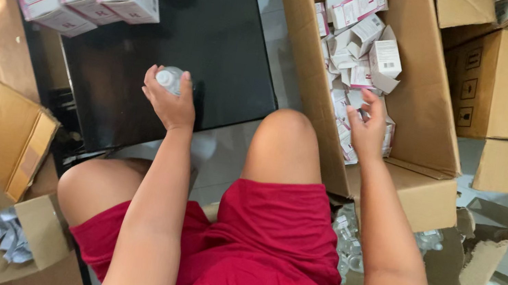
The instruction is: The person sits on the floor and repeatedly picks up small white boxes and clear plastic bottles. They open the boxes, insert the bottles, and place the filled boxes into a larger cardboard carton. The process is repeated continuously throughout the clip.
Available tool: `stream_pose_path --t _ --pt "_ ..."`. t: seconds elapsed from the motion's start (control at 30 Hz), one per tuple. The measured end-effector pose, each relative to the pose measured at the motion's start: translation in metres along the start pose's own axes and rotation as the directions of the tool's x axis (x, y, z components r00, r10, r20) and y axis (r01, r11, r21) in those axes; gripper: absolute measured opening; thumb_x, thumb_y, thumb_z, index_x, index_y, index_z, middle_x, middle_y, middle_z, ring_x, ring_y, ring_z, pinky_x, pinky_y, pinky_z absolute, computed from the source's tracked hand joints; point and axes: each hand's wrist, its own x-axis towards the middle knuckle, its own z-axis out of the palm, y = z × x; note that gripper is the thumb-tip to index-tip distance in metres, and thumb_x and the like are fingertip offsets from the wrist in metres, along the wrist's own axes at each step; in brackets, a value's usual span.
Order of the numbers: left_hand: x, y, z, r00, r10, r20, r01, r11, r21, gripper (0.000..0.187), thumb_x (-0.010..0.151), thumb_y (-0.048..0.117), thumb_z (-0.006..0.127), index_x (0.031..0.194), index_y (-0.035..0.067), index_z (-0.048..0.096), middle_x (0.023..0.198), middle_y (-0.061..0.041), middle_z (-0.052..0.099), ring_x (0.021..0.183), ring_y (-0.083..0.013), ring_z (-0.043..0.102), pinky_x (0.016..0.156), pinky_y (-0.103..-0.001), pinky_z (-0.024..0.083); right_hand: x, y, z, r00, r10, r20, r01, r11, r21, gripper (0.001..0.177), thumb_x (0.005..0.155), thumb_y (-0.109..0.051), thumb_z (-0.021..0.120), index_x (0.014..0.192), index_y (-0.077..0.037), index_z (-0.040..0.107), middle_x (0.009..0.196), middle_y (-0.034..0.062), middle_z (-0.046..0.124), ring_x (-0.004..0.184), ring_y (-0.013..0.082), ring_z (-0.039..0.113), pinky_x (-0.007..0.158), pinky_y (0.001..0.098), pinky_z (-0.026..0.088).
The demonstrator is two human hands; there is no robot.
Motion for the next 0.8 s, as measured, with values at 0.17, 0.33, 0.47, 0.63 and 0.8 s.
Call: stream_pose_path --t 0.17,0.33,0.47,0.63,0.8 --pt "-0.001 0.017 -0.003 0.996 0.067 0.06 -0.075 0.989 0.131 0.076 0.092 0.048 0.08 0.142 0.003 0.045 0.142 -0.017 0.058 0.145 -0.037 0.046 0.128 -0.062 0.011 0.087 0.084 -0.022 0.978 -0.181 -0.107 0.125 0.91 -0.394 0.086 0.079 -0.014 0.087 0.151 -0.001 0.041 0.146 0.0258 0.053 0.132 0.0425 0.053 0.11 0.0472 0.042" --pt "0.001 0.02 -0.004 0.997 0.035 0.067 -0.046 0.984 0.17 0.091 0.075 0.054 0.09 0.136 0.003 0.048 0.138 -0.017 0.059 0.145 -0.0395 0.044 0.126 -0.062 0.015 0.151 0.104 -0.027 0.971 -0.214 -0.106 0.109 0.795 -0.597 0.095 0.079 -0.011 0.087 0.156 0.008 0.035 0.153 0.0312 0.045 0.141 0.0454 0.045 0.119 0.0459 0.035" --pt "0.004 0.023 -0.005 0.997 0.059 0.046 -0.066 0.984 0.165 0.1 0.072 0.056 0.09 0.139 0.0 0.042 0.136 -0.016 0.059 0.142 -0.0404 0.045 0.124 -0.064 0.014 0.164 0.094 -0.009 0.989 -0.015 -0.147 -0.062 0.86 -0.506 0.079 0.077 -0.016 0.085 0.139 0.012 0.047 0.137 0.0341 0.056 0.126 0.0447 0.055 0.106 0.0465 0.042" --pt "0.003 0.022 0.0 0.992 0.115 -0.05 -0.104 0.978 0.179 0.095 0.076 0.047 0.094 0.139 0.001 0.039 0.138 -0.02 0.052 0.133 -0.041 0.047 0.119 -0.059 0.028 0.126 0.085 0.033 0.937 0.031 -0.348 -0.144 0.942 -0.303 0.031 0.097 -0.018 0.072 0.116 0.006 0.069 0.109 0.0254 0.075 0.098 0.0336 0.072 0.089 0.0425 0.053" --pt "-0.002 0.013 0.001 0.995 0.045 -0.084 -0.035 0.992 0.117 0.091 0.073 0.038 0.099 0.132 0.002 0.039 0.133 -0.021 0.046 0.127 -0.0412 0.044 0.11 -0.051 0.04 0.065 -0.005 0.058 0.87 -0.059 -0.49 0.191 0.955 0.225 0.015 0.103 -0.011 0.064 0.106 0.002 0.057 0.102 0.021 0.066 0.089 0.0224 0.06 0.08 0.0361 0.05"
